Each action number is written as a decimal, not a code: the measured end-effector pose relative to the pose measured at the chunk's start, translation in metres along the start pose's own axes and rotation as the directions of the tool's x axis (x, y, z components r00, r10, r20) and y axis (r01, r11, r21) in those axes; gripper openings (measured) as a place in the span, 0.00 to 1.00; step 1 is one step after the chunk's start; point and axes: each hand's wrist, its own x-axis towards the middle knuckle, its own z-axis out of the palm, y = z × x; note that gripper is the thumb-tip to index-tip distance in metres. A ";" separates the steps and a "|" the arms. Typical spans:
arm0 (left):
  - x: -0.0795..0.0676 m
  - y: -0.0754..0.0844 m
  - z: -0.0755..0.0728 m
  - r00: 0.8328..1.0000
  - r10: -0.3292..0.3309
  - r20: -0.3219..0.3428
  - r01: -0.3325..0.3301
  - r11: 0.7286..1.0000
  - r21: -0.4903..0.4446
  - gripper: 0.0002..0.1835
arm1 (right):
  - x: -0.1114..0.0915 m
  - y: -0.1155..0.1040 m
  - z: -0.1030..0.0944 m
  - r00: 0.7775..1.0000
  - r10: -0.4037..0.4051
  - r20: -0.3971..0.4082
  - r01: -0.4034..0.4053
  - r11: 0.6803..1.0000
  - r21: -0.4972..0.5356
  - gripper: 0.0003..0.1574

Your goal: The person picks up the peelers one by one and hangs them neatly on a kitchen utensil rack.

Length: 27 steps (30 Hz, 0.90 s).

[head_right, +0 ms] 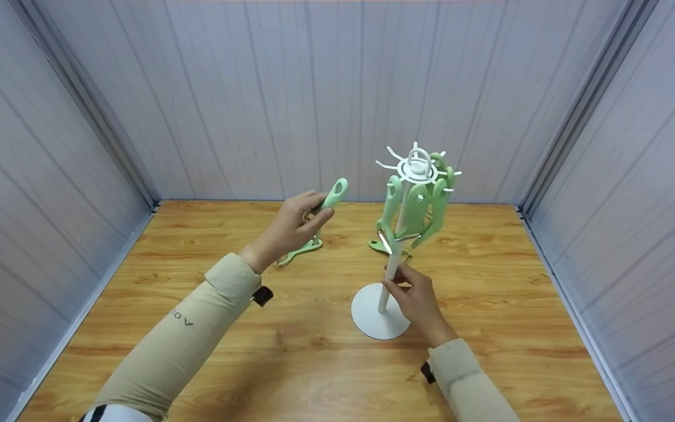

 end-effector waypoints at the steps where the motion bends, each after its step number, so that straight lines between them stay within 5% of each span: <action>1: 0.001 0.002 0.000 1.000 0.014 -0.005 -0.014 1.000 0.001 0.21 | 0.000 0.000 0.000 1.000 0.000 0.000 0.000 1.000 0.000 0.12; 27: 0.032 0.042 -0.002 0.991 0.130 -0.041 -0.132 0.989 -0.064 0.22 | 0.000 0.004 -0.001 0.999 -0.033 0.018 0.034 0.999 -0.036 0.12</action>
